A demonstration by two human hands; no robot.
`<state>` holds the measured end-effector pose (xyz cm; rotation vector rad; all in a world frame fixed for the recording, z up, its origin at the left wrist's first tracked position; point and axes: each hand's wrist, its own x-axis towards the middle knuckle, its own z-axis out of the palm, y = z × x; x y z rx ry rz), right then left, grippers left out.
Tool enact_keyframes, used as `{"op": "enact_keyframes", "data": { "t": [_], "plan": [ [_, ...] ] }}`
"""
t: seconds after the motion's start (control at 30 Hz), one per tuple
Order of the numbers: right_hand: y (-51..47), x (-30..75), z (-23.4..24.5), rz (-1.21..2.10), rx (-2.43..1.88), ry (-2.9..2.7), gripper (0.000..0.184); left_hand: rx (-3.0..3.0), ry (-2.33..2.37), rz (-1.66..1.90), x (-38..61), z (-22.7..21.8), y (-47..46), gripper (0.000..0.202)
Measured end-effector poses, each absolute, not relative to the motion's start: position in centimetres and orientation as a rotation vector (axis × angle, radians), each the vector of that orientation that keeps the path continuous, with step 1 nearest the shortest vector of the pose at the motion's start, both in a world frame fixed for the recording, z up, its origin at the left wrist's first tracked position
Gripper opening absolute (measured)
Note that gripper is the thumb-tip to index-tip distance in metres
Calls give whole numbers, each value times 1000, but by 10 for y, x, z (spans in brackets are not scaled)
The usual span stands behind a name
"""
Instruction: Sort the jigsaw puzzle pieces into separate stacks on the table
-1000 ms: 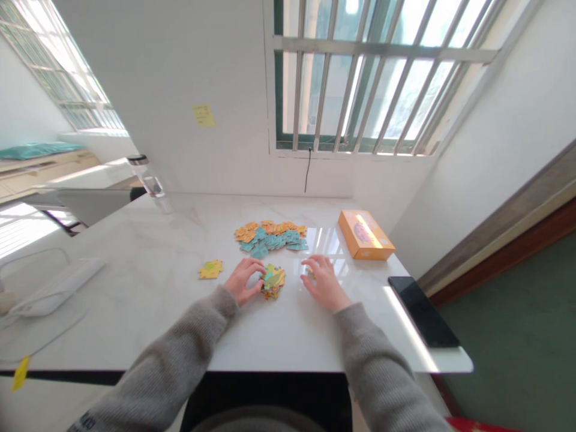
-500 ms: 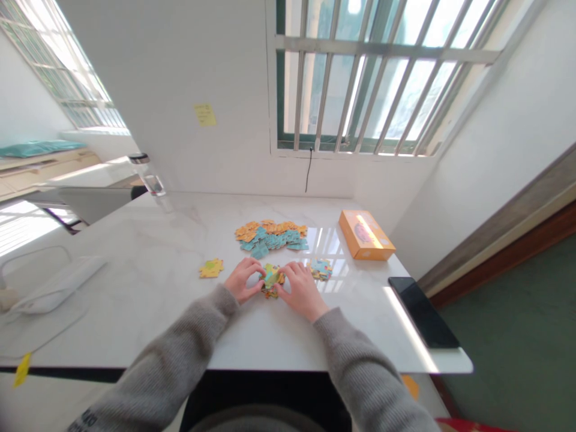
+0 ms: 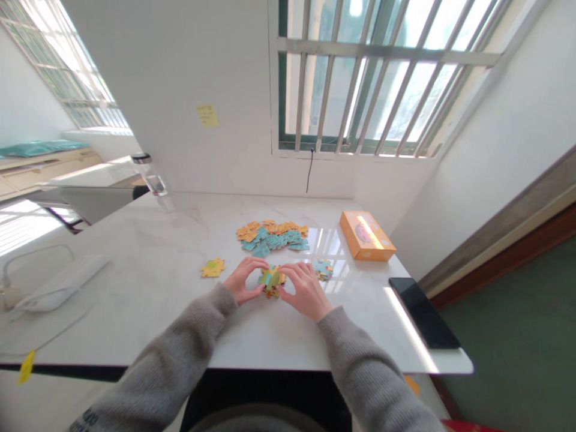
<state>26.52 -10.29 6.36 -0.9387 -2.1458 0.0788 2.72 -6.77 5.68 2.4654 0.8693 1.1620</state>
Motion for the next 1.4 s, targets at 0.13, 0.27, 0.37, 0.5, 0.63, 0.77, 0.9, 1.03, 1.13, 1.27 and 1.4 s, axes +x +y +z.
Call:
{"op": "enact_keyframes", "data": {
  "t": [0.13,0.27,0.37,0.5,0.63,0.77,0.9,1.03,1.13,1.27,1.4],
  "plan": [
    [-103,262,64,335,-954,-1945,31,2417,842,1244,31,63,-73,36],
    [-100,257,63,632,-956,-1776,29,2425,770,1200,37,67,-80,31],
    [-99,256,61,823,-938,-1773,40,2455,791,1192,38,68,-80,27],
    [-100,255,59,891,-924,-1791,49,2433,903,1291,35,67,-76,22],
    [-100,253,58,825,-987,-1737,38,2469,872,1269,35,65,-77,28],
    [-100,251,61,860,-988,-1719,37,2524,843,1246,38,59,-78,48],
    [-101,250,62,881,-991,-1703,36,2599,816,1248,37,57,-74,44],
    [-100,255,60,889,-965,-1621,37,2618,844,1290,27,57,-68,43],
    [-99,262,59,839,-956,-1567,34,2575,946,1347,7,55,-61,36],
    [-100,267,60,764,-973,-1616,33,2509,1231,1231,-51,45,-51,29],
    [-102,268,58,727,-967,-1691,32,2419,1613,1004,-116,33,-45,50]
  ]
}}
